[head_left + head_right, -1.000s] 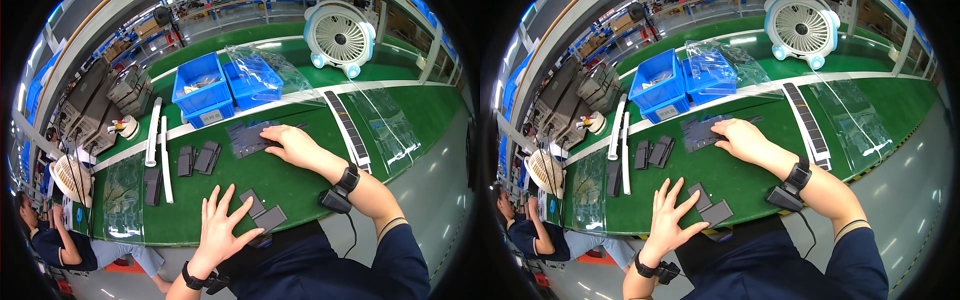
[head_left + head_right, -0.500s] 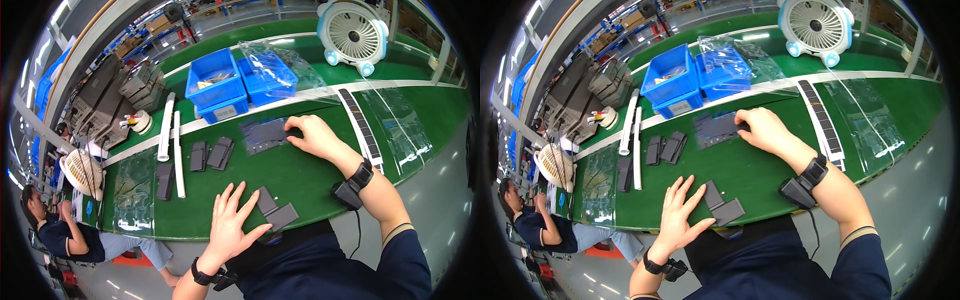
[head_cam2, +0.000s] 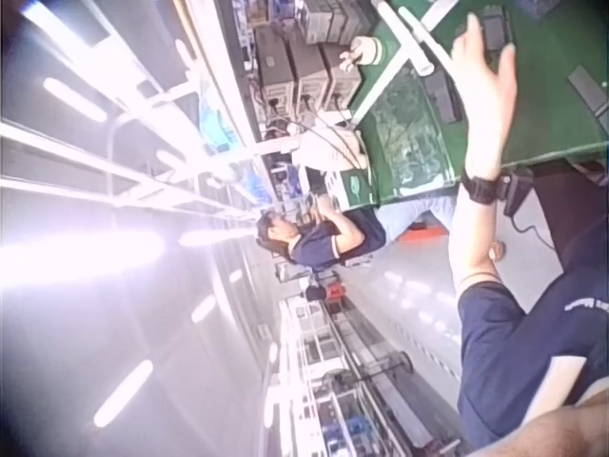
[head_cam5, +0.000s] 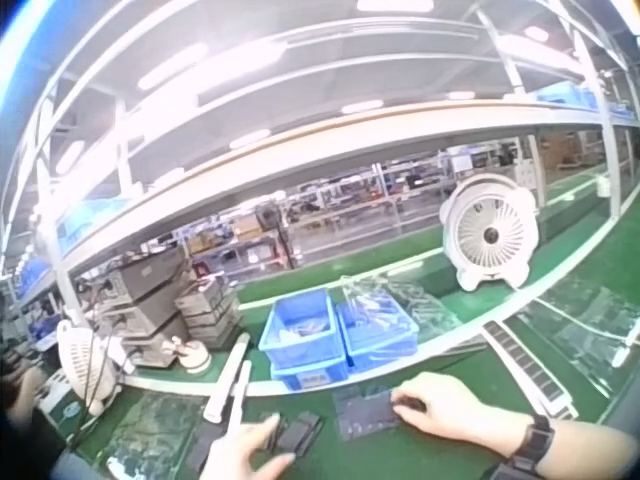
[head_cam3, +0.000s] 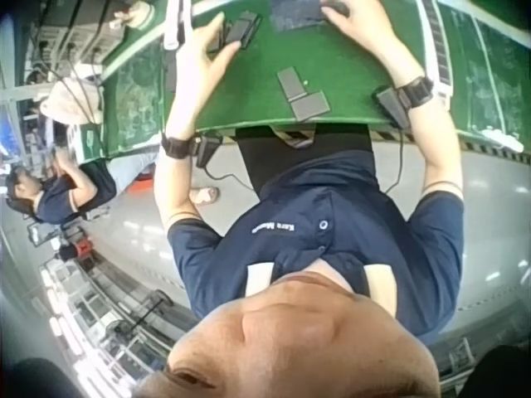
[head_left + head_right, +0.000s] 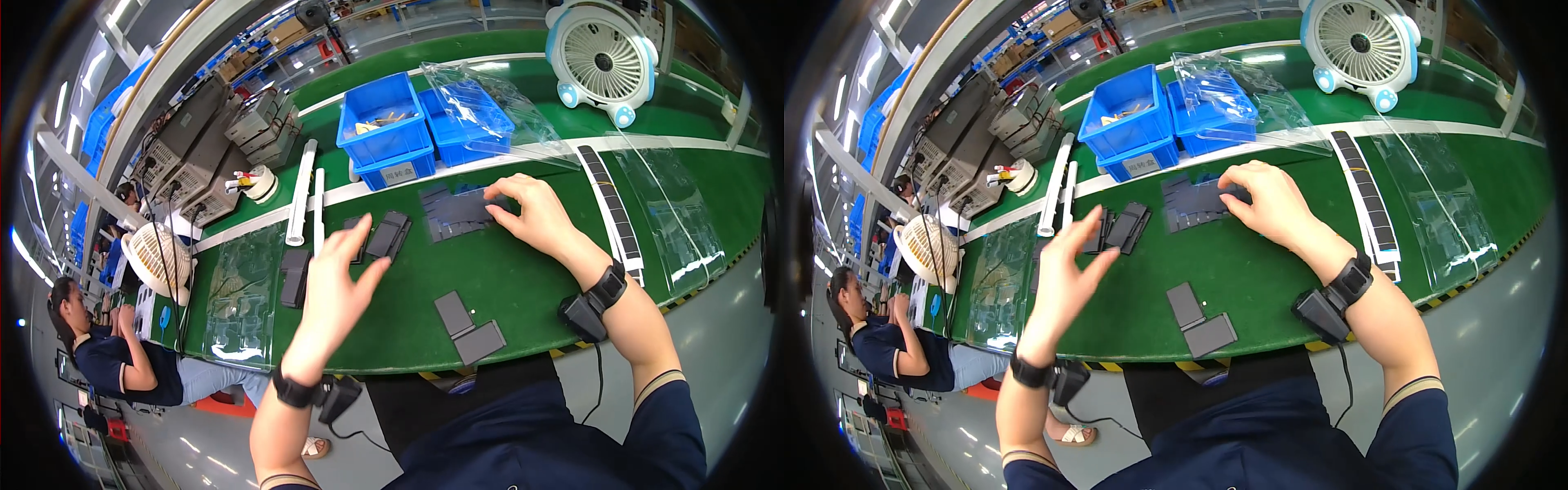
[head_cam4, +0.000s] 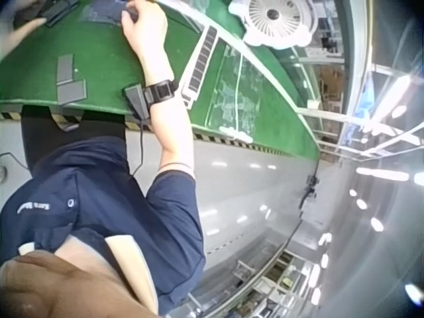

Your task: Assembling small black plastic components by hand at an industrial workstation.

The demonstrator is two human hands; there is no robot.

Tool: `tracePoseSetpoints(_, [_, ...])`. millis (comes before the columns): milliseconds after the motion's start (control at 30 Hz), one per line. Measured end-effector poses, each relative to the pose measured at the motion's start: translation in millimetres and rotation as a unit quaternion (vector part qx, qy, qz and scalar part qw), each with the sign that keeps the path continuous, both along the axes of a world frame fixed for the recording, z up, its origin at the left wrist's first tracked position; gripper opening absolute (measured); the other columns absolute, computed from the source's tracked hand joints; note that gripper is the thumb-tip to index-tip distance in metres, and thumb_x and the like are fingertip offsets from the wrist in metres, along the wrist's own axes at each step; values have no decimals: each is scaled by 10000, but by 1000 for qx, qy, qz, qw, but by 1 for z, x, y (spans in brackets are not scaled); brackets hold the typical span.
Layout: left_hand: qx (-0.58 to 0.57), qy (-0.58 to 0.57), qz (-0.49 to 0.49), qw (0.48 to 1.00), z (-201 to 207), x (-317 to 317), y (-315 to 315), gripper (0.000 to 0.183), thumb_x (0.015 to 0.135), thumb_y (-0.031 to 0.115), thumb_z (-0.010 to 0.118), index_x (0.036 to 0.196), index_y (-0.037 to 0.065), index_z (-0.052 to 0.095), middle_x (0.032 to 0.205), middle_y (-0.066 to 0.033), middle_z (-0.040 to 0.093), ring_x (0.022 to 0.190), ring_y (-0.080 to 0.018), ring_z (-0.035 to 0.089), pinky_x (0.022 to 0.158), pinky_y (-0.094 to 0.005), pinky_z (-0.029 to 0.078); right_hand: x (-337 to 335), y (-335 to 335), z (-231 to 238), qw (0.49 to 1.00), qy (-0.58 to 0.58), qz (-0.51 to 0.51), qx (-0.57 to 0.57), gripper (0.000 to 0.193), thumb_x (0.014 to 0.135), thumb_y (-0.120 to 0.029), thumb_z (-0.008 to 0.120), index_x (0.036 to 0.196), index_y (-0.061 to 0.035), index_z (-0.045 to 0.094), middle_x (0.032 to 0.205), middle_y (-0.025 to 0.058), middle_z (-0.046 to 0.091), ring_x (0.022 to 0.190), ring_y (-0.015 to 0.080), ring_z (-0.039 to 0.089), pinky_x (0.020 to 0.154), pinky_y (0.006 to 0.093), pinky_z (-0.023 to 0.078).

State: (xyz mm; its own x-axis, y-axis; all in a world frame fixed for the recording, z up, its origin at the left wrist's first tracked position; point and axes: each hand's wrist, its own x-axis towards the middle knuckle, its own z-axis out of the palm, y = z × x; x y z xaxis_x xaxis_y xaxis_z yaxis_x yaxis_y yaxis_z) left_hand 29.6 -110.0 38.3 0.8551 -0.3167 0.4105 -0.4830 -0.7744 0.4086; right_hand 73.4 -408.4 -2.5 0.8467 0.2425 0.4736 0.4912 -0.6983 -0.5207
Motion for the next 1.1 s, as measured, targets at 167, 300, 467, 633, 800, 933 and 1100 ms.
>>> tracePoseSetpoints(167, [114, 78, 62, 988, -21, 43, -4, 744, 738, 299, 800, 1367, 28, 507, 955, -141, 652, 893, -278, 615, 815, -368, 503, -3, 3, -3, 998, -49, 36, 17, 79, 798, -133, 694, 854, -83, 667, 816, 82, 669, 797, 272, 646, 722, 384, 515])
tracePoseSetpoints(300, [182, 9, 84, 980, -27, 49, -12, 721, 712, 322, 811, 1313, 16, 557, 905, -125, 596, 891, -287, 574, 810, -383, 481, 0, -2, 2, 995, -64, -27, 75, 76, 809, -95, 676, 869, -50, 663, 782, 84, 681, 740, 232, 664, 673, 332, 520])
tracePoseSetpoints(467, [177, -31, 54, 982, -16, 50, -31, 561, 701, 289, 816, 1174, 37, 654, 994, -130, 582, 952, -302, 577, 811, -398, 487, 0, 1, 9, 973, -16, -29, 229, 76, 819, -71, 648, 863, -10, 653, 721, 93, 677, 657, 157, 670, 612, 276, 518])
tracePoseSetpoints(633, [189, -72, 85, 976, -8, 80, -26, 401, 780, 209, 738, 1130, 29, 664, 1008, -185, 621, 992, -359, 604, 872, -421, 492, -5, -7, 11, 976, -14, -34, 213, 74, 824, -75, 660, 864, -12, 666, 727, 81, 686, 648, 150, 672, 629, 263, 532])
tracePoseSetpoints(800, [145, 64, 293, 943, -12, 123, 92, 223, 762, 196, 720, 913, 32, 718, 860, -194, 690, 842, -358, 674, 788, -429, 540, -5, 4, 12, 978, -8, 11, 209, 63, 821, -77, 661, 857, -25, 669, 711, 82, 685, 657, 168, 678, 632, 277, 532])
tracePoseSetpoints(933, [139, 134, 295, 936, -8, 109, 85, 297, 687, 317, 793, 819, 60, 726, 769, -165, 699, 764, -329, 689, 742, -413, 552, -5, 4, 7, 982, -4, 17, 190, 71, 820, -98, 672, 861, -39, 672, 715, 81, 688, 648, 175, 676, 619, 284, 527])
tracePoseSetpoints(1100, [185, 104, 294, 932, -16, 101, 78, 230, 674, 268, 754, 818, 89, 744, 784, -153, 707, 772, -304, 696, 750, -391, 556, -7, 3, 4, 982, 4, 28, 185, 83, 825, -102, 670, 877, -38, 675, 706, 86, 684, 625, 175, 668, 606, 284, 522])
